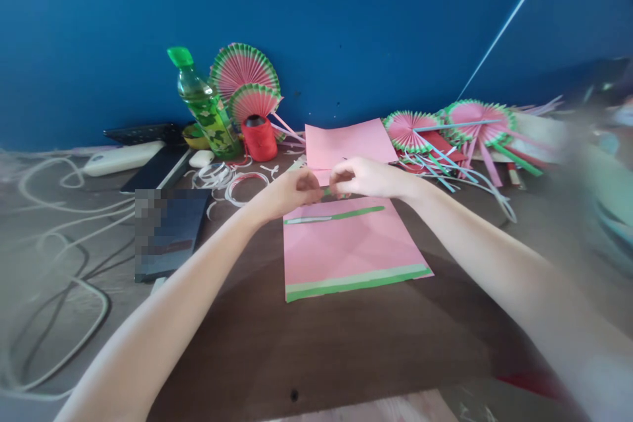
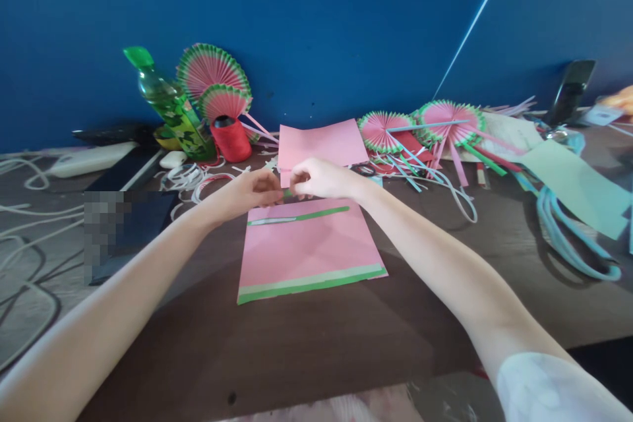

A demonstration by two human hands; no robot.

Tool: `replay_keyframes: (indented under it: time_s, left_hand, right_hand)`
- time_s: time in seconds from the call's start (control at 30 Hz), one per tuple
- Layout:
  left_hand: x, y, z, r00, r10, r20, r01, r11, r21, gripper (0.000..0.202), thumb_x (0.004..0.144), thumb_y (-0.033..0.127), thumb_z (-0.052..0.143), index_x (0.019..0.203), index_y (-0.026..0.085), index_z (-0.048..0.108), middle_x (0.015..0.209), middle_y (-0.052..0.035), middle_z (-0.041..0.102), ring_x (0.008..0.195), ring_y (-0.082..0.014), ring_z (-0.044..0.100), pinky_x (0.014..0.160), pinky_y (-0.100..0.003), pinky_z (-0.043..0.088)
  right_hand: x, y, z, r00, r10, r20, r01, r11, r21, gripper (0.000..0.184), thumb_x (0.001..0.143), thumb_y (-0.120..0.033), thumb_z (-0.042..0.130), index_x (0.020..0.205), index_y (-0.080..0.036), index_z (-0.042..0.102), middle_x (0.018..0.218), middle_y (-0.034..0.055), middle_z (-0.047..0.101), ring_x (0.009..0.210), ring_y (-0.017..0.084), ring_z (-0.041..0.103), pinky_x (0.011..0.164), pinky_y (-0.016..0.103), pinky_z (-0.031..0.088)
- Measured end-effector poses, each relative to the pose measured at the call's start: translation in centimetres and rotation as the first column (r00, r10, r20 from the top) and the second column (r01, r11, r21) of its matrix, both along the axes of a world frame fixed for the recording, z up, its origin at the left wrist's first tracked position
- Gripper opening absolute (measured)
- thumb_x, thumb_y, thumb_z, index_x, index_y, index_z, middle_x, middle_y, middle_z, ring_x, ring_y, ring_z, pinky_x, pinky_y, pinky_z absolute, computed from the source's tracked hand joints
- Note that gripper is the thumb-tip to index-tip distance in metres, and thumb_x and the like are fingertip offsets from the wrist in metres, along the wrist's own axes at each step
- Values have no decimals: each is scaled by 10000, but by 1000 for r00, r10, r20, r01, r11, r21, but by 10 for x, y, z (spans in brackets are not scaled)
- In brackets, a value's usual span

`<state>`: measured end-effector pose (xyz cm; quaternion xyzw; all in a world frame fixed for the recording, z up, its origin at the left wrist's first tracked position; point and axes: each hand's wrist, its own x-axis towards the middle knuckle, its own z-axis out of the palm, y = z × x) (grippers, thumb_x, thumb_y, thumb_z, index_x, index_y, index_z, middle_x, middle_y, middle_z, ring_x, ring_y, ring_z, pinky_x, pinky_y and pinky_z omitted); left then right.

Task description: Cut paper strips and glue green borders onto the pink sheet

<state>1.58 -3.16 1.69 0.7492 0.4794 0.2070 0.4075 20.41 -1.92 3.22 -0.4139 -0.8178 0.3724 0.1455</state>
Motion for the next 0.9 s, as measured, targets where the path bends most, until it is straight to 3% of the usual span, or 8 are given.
replay_keyframes:
  time_s: [0.1, 0.2, 0.4, 0.63, 0.9]
  left_hand:
    - [2, -2, -10, 981, 2, -196, 31, 985, 169, 107, 726, 276, 574, 745, 172, 559, 715, -2, 602, 669, -133, 543, 620, -255, 404]
    - [6, -7, -19, 951, -26, -307, 87, 978, 187, 89, 714, 262, 574, 716, 175, 555, 686, 3, 581, 670, -138, 527, 614, -248, 374]
    - [2, -8, -9, 867, -91, -490, 148, 986, 78, 99, 699, 276, 570, 722, 180, 571, 708, -6, 593, 658, -146, 521, 584, -242, 340]
    - [-20, 4, 7, 740, -179, -648, 172, 982, -76, 102, 614, 277, 628, 643, 185, 594, 694, -2, 634, 644, -145, 539, 539, -219, 329]
    - [-33, 8, 10, 748, -199, -633, 139, 980, -144, 76, 591, 264, 614, 601, 193, 591, 567, 18, 609, 554, -129, 524, 490, -213, 310]
  right_hand:
    - [7, 1, 7, 997, -64, 40, 66, 997, -44, 58, 720, -199, 554, 703, -148, 577, 725, 44, 628, 667, 125, 576, 636, 255, 448]
    - [12, 3, 10, 992, -47, 116, 54, 996, -64, 95, 722, -245, 581, 690, -155, 583, 720, 45, 634, 661, 128, 574, 633, 262, 445]
    - [17, 6, 8, 977, 23, 210, 3, 993, -122, 149, 746, -298, 568, 681, -164, 566, 730, 45, 652, 618, 124, 571, 610, 270, 441]
    - [24, 11, 7, 947, 81, 312, -22, 982, -188, 165, 734, -334, 566, 699, -174, 589, 714, 41, 675, 632, 139, 595, 568, 264, 391]
    - [27, 13, 7, 894, 138, 427, -4, 954, -301, 163, 693, -314, 558, 676, -163, 615, 728, 55, 697, 699, 167, 633, 502, 243, 331]
